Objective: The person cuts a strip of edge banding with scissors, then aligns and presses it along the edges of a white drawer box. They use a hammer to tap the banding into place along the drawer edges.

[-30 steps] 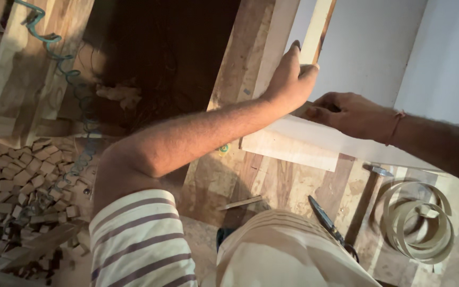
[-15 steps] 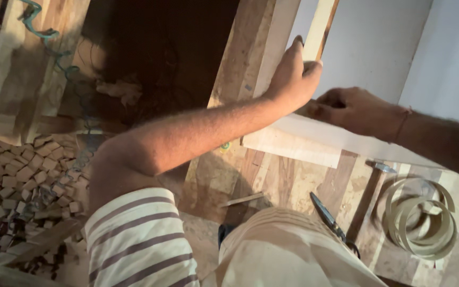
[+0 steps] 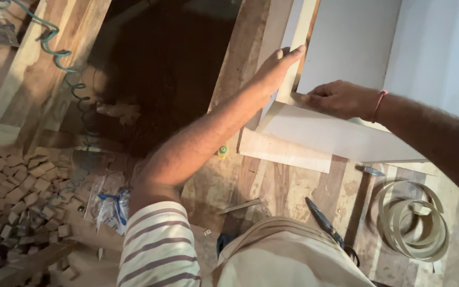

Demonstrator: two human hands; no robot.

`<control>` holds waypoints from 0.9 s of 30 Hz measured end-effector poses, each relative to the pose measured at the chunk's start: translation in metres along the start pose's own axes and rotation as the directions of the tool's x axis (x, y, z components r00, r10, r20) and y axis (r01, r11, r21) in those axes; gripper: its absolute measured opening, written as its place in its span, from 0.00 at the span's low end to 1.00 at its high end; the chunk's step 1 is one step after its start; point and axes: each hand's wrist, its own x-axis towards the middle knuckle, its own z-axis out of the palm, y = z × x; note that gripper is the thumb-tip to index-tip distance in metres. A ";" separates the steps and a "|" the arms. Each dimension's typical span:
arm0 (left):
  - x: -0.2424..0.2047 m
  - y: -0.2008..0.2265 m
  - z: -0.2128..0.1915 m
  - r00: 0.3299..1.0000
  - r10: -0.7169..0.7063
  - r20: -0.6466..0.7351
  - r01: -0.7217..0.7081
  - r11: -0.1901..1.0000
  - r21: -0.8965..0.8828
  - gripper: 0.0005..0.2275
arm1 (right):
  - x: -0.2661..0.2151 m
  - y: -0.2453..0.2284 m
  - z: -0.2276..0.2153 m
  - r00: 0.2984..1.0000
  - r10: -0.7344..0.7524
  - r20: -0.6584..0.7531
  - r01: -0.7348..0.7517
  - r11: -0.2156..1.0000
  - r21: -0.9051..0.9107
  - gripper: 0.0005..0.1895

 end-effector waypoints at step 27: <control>-0.012 -0.031 0.018 0.951 0.224 -0.211 -0.092 0.860 0.502 0.35 | -0.007 -0.011 0.007 0.990 0.113 0.081 -0.119 0.989 0.085 0.46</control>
